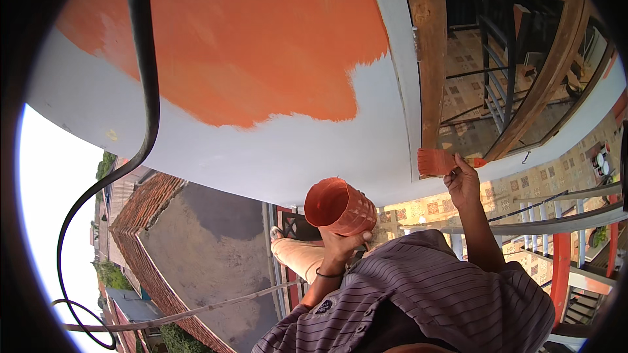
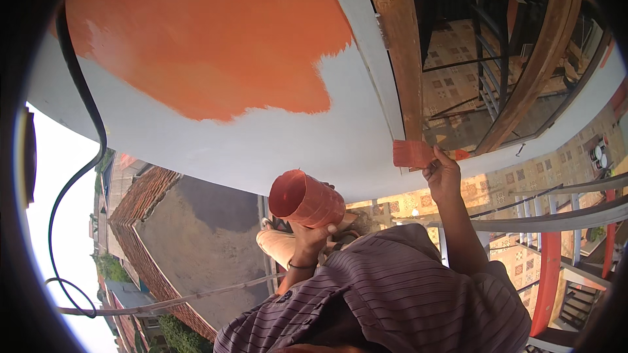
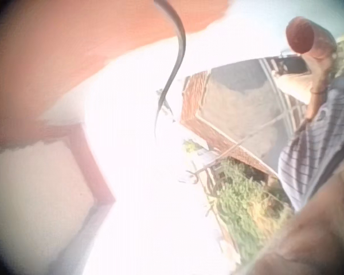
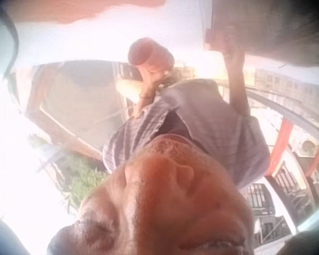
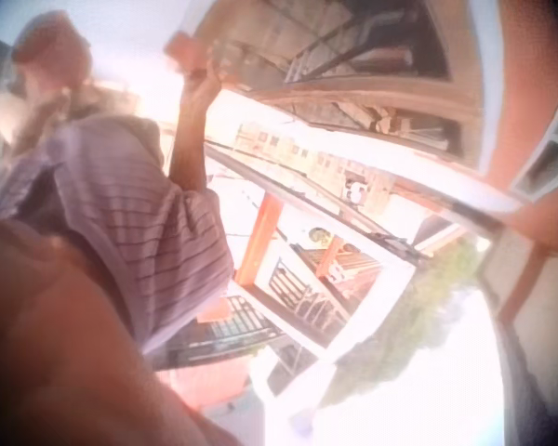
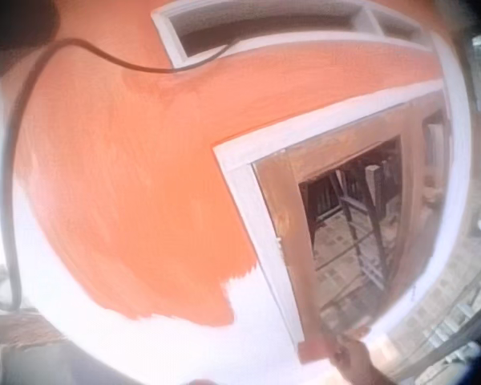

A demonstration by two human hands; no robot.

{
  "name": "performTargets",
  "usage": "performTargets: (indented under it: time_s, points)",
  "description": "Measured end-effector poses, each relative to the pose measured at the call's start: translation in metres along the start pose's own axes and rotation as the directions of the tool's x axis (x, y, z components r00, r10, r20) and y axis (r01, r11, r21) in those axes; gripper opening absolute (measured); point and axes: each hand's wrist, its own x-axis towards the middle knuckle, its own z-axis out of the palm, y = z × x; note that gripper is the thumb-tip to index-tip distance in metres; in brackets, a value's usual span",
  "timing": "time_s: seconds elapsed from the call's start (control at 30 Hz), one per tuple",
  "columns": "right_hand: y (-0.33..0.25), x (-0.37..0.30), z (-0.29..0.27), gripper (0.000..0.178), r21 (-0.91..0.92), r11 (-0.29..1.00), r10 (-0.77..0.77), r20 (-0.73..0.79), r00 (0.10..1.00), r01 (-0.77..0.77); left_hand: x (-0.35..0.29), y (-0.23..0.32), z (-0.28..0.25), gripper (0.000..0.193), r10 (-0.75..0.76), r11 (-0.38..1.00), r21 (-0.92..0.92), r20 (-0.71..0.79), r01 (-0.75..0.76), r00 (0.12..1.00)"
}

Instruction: The person paints a white wall with orange paint using a brush and a small container. They repeatedly dip the brush into the container and apply paint in broad strokes across the wall surface.

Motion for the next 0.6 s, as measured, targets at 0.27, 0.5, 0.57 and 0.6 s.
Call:
performTargets:
  time_s: [0.27,0.5,0.57,0.6]
  points:
    - [-0.029,-0.018,-0.028,0.013,0.153,0.984,-0.109,0.122,0.986,0.090,0.020,-0.007,0.040,0.110,-0.071,0.995,-0.060,0.194,0.084,0.979]
    - [-0.031,-0.029,-0.027,0.016,0.182,0.981,-0.090,0.124,0.988,0.066,0.008,-0.018,0.041,0.108,-0.262,0.965,0.039,0.162,0.259,0.951]
    - [-0.034,-0.033,-0.016,0.016,0.175,0.983,-0.083,0.119,0.989,0.061,0.007,-0.022,0.037,0.105,-0.250,0.967,0.094,0.170,0.236,0.953]
    - [-0.036,-0.036,-0.010,0.017,0.171,0.983,-0.081,0.114,0.990,0.061,0.009,-0.025,0.035,0.103,-0.224,0.972,0.114,0.176,0.206,0.959]
